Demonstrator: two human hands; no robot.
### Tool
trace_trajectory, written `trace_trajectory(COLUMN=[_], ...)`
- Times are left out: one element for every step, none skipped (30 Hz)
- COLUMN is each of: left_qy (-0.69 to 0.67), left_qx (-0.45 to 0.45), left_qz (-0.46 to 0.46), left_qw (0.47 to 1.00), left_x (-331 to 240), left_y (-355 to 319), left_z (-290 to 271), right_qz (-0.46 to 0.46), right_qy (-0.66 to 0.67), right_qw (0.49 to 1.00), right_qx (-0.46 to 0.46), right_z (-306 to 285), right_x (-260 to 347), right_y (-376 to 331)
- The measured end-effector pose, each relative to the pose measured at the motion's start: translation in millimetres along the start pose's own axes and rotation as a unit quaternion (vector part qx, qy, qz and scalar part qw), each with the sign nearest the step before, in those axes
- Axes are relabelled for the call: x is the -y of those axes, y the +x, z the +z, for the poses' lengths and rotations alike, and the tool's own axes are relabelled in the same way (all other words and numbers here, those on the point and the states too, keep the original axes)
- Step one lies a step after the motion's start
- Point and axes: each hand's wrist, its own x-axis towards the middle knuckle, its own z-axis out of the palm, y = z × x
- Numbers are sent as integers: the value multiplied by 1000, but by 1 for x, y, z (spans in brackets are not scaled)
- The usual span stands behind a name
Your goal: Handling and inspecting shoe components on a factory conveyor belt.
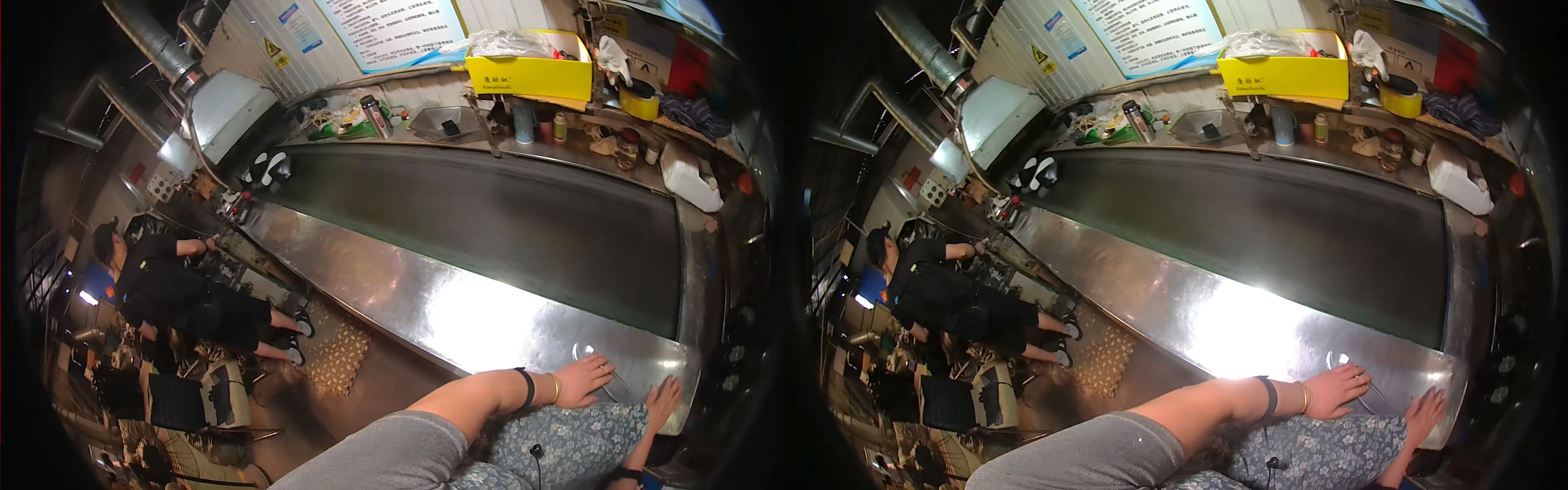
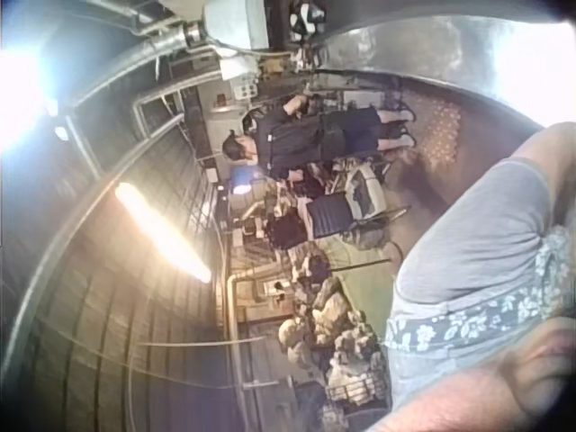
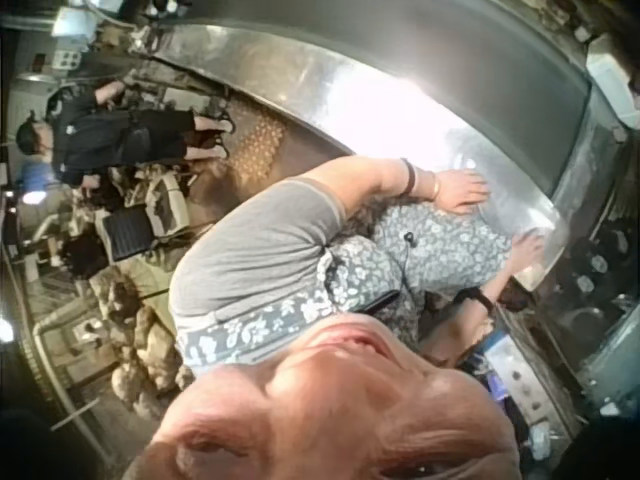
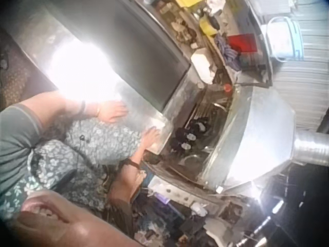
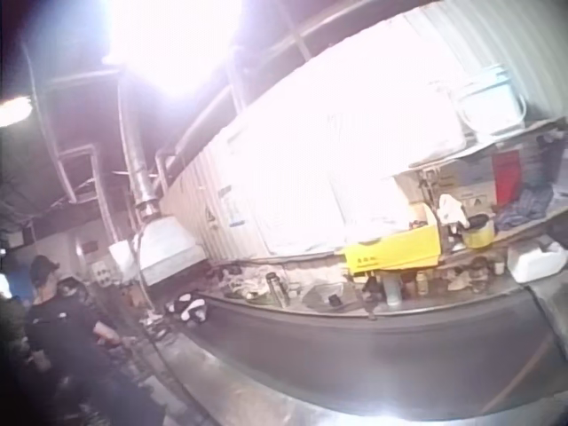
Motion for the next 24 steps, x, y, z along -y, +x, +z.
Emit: trace_trajectory(left_qy=[-6,1,10,6,8,15,24,30,37,44,44,50,54,57,60,65,77,107,133,140,143,153,163,152], left_qx=[1,-7,-17,-5,-10,-7,-4,-11,-25,-39,-44,-42,-36,-38,-39,-41,-42,-61,-82,-73,-76,-55,-32,-38], left_qz=[4,7,9,2,6,9,9,7,9,10,10,-10,-28,-26,-61,-100,-108,-145,-182,-199,-204,-209,-217,-213], left_qw=[1000,1000,1000,1000,1000,1000,1000,999,999,998,998,998,997,997,996,992,990,982,971,967,966,964,962,964], left_x=[-1,-1,-2,0,0,0,-4,-3,-1,1,3,5,4,7,12,18,25,34,44,49,49,46,42,43], left_y=[2,2,0,1,0,0,-3,-9,-15,-20,-25,-37,-48,-59,-73,-89,-106,-124,-139,-146,-148,-142,-141,-141], left_z=[0,-2,-2,0,1,3,2,4,7,7,3,-2,-11,-28,-49,-66,-76,-83,-86,-84,-85,-86,-89,-93], right_qz=[4,9,13,12,9,14,10,8,5,-4,-5,-7,-6,0,5,-2,-9,-19,-30,-18,-24,-4,14,9], right_qy=[23,46,41,51,61,58,59,61,64,64,54,45,44,40,38,47,58,60,58,52,53,39,26,15], right_qw=[1000,998,999,998,998,998,998,998,998,998,998,998,998,999,999,998,997,997,996,997,997,999,999,1000], right_qx=[-15,-29,-27,-26,-25,-16,-22,-19,-16,-22,-32,-42,-43,-35,-28,-48,-51,-54,-56,-48,-49,-37,-24,15], right_z=[-10,-15,-16,-17,-20,-24,-24,-23,-22,-20,-16,-12,-9,-4,0,1,5,8,8,7,8,9,11,11], right_x=[7,10,9,10,12,13,12,15,18,22,19,15,4,-9,-14,-13,-10,-7,-3,-5,-4,-6,-8,-12], right_y=[0,-6,-14,-13,-10,-12,-14,-14,-13,-12,-13,-14,-15,-11,-10,-10,-8,-7,-4,-3,-4,-3,-2,4])
